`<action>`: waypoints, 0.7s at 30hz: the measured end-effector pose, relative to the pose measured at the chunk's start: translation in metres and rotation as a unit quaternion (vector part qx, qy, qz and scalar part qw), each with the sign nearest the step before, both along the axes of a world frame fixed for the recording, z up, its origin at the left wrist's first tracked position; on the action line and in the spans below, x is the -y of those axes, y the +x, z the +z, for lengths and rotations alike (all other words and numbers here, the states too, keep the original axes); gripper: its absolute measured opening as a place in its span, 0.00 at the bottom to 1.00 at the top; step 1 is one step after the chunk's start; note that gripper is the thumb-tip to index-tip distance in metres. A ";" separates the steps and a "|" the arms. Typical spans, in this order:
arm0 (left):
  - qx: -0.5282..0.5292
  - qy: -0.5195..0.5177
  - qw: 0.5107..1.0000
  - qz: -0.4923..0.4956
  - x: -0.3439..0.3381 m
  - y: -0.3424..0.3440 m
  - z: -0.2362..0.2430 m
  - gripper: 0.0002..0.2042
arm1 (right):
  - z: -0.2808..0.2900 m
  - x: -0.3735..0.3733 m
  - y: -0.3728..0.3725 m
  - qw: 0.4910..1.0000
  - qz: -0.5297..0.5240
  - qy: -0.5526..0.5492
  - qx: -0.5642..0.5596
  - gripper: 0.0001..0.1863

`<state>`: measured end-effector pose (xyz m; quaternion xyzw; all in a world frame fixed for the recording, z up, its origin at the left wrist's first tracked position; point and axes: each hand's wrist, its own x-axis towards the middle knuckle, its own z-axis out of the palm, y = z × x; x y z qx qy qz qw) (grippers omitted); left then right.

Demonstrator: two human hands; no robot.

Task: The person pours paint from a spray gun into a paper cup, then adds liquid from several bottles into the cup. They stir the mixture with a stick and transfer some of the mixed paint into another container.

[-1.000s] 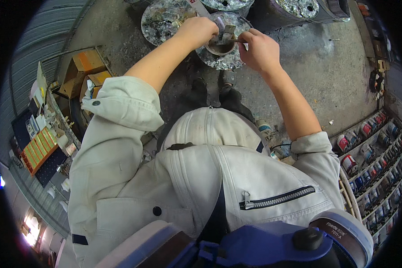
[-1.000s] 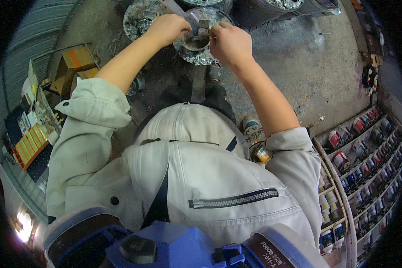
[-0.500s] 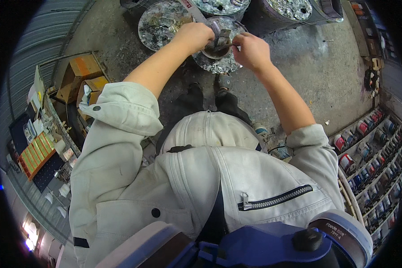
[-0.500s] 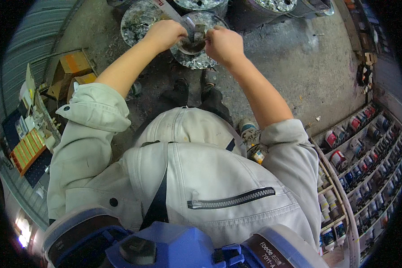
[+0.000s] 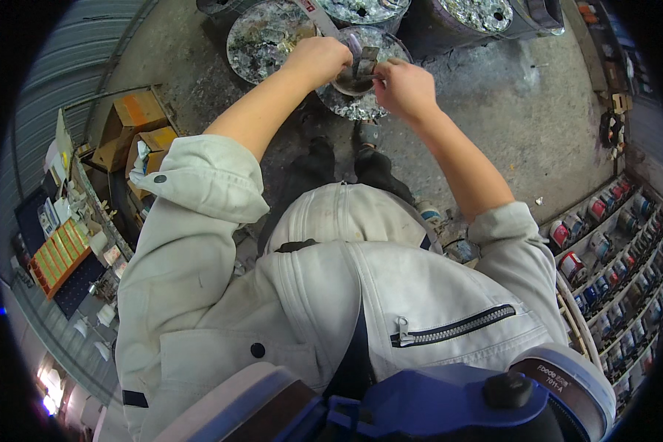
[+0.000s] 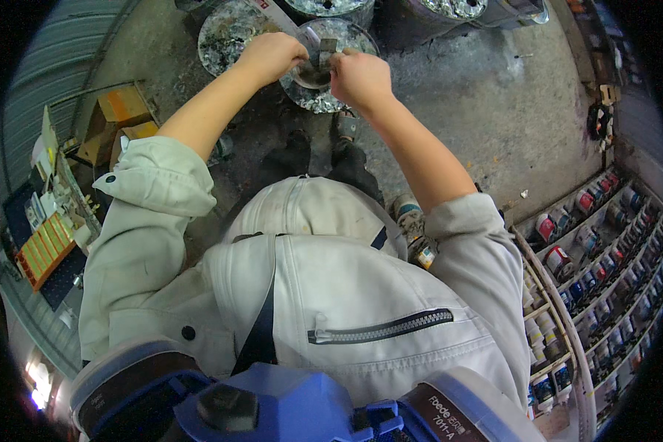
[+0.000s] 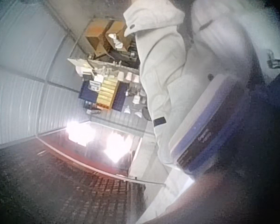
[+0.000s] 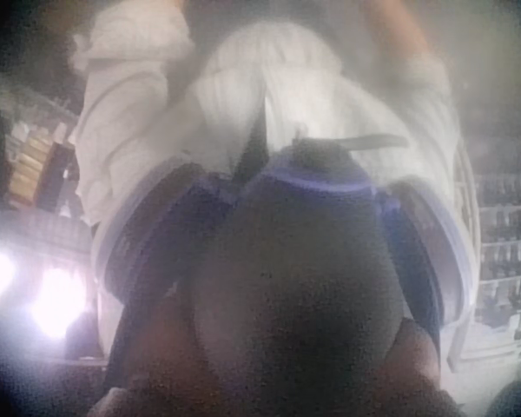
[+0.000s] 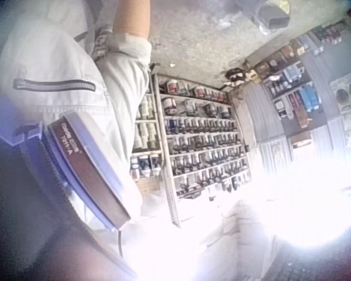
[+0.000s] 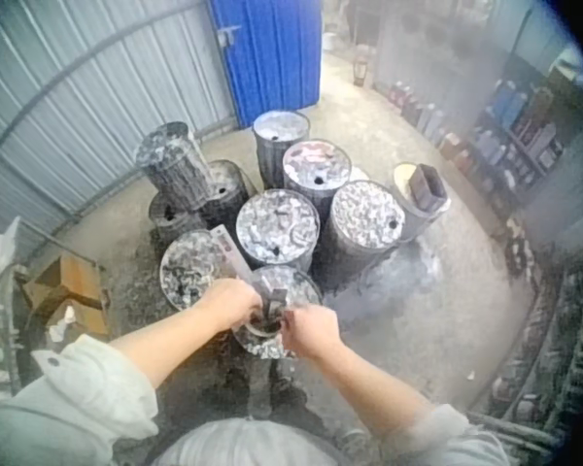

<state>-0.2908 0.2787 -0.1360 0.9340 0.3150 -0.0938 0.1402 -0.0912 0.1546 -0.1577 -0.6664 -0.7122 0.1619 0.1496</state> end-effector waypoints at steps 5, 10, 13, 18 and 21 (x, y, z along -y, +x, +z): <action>-0.040 0.003 0.999 0.012 0.000 0.005 -0.001 0.09 | 0.019 -0.001 0.001 0.996 -0.030 0.068 -0.056 0.07; -0.052 0.006 0.999 -0.003 0.001 0.006 -0.002 0.09 | 0.020 0.003 -0.016 0.998 -0.051 -0.005 -0.039 0.07; -0.042 0.015 0.999 -0.006 0.002 0.004 -0.002 0.09 | 0.022 0.015 -0.004 0.994 -0.075 0.037 -0.070 0.07; -0.038 0.007 0.999 -0.002 0.002 0.006 0.000 0.08 | 0.014 0.015 -0.006 0.998 -0.047 -0.016 -0.029 0.07; -0.047 0.018 0.999 -0.013 0.003 0.005 0.003 0.08 | 0.012 0.015 -0.001 0.996 -0.054 0.050 -0.044 0.06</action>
